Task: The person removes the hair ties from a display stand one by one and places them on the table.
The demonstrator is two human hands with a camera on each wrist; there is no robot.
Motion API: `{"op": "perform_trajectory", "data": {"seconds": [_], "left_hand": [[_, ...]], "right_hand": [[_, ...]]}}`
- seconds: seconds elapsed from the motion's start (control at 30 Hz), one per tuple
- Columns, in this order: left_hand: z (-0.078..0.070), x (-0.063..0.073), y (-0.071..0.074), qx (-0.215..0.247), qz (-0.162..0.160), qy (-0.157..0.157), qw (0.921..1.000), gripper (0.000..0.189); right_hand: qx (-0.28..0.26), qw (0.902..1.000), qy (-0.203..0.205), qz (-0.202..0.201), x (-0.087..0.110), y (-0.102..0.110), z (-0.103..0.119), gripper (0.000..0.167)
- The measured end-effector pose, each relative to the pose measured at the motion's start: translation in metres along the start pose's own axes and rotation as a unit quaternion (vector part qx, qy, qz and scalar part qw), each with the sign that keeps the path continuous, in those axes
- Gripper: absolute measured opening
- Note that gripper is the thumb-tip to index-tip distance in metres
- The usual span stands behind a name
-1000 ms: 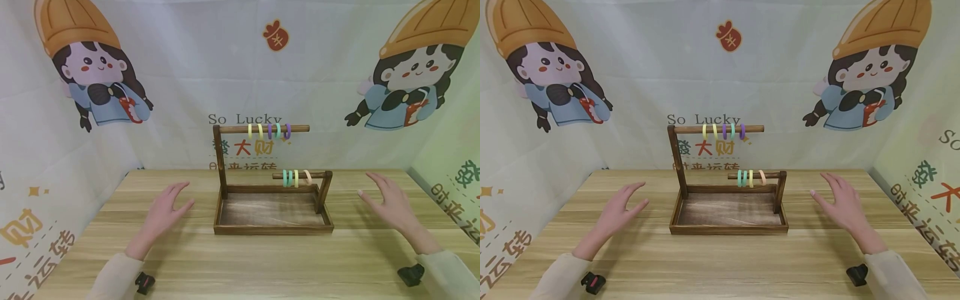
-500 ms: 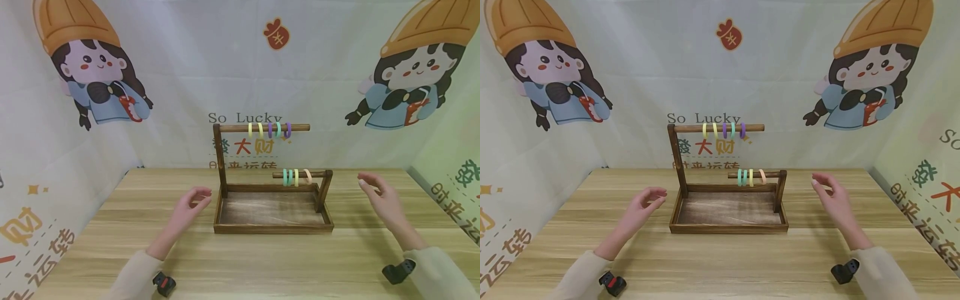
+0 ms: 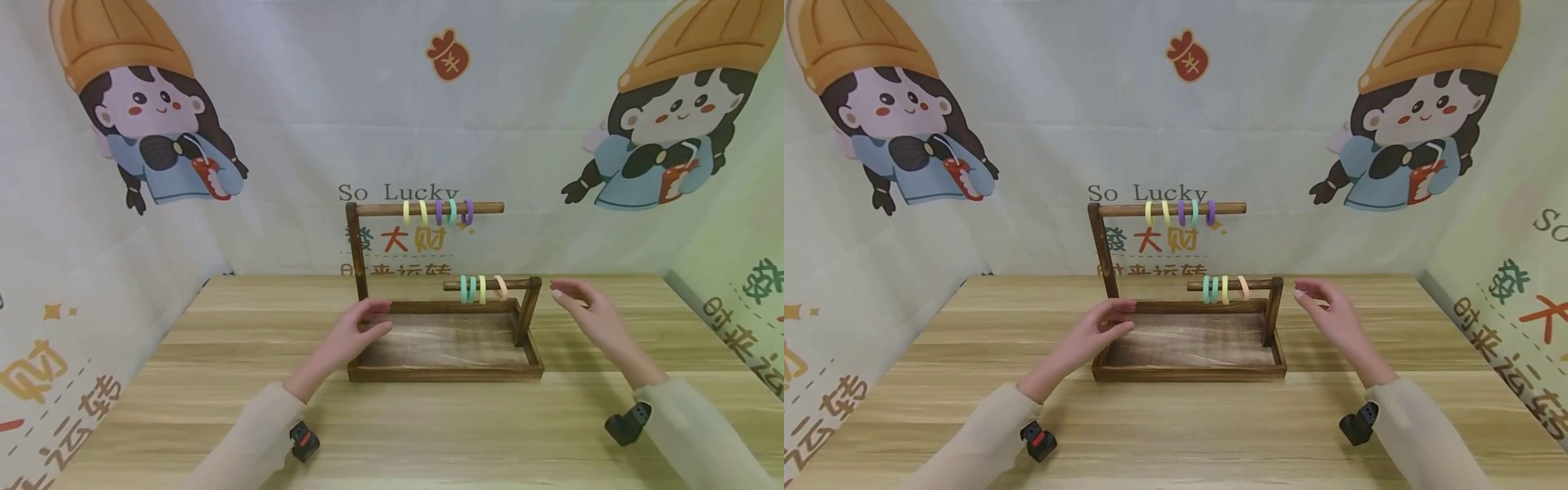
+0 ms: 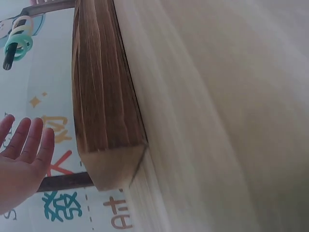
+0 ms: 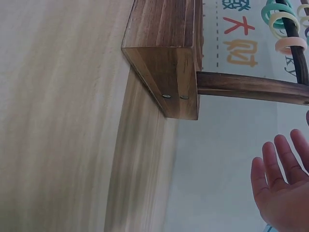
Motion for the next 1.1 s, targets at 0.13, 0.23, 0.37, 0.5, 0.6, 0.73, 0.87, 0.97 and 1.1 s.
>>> {"op": "perform_trajectory", "data": {"seconds": [0.13,0.23,0.37,0.5,0.6,0.73,0.87,0.97,1.1], "left_hand": [[-0.003,-0.007,-0.010,-0.004,0.009,-0.007,0.9999,0.044],[-0.006,-0.012,-0.016,-0.009,0.017,-0.006,0.9998,0.045],[-0.020,-0.016,-0.023,0.003,0.032,0.008,0.9995,0.046],[-0.043,-0.016,-0.027,0.003,0.045,0.015,0.9989,0.047],[-0.053,-0.019,-0.032,-0.003,0.051,0.015,0.9986,0.047],[-0.052,-0.027,-0.042,0.013,0.062,0.015,0.9979,0.050],[-0.040,-0.038,-0.057,0.016,0.068,0.015,0.9974,0.055],[-0.035,-0.045,-0.067,0.011,0.068,0.014,0.9975,0.057],[-0.037,-0.049,-0.077,0.020,0.072,0.019,0.9970,0.057]], "right_hand": [[0.003,0.9998,-0.006,0.021,-0.005,-0.005,0.004,0.044],[0.000,0.9994,-0.013,0.031,-0.008,-0.008,0.007,0.045],[-0.011,0.9990,-0.016,0.039,-0.012,-0.011,0.009,0.046],[-0.015,0.9988,-0.013,0.044,-0.014,-0.013,0.011,0.046],[-0.011,0.9990,-0.009,0.042,-0.016,-0.014,0.013,0.045],[-0.011,0.9992,-0.003,0.037,-0.017,-0.015,0.015,0.043],[-0.013,0.9993,-0.001,0.036,-0.017,-0.015,0.014,0.042],[-0.013,0.9992,-0.002,0.037,-0.017,-0.015,0.015,0.041],[-0.012,0.9992,-0.002,0.039,-0.017,-0.015,0.016,0.041]]}}
Point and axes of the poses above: each hand's wrist, its own x-axis away from the middle knuckle, its own y-axis out of the back of the hand, z = x × y, the point moved 4 cm from there along -x, towards the middle knuckle, and after that the axes turned 14 degrees about -z, right-handed, at the moved point
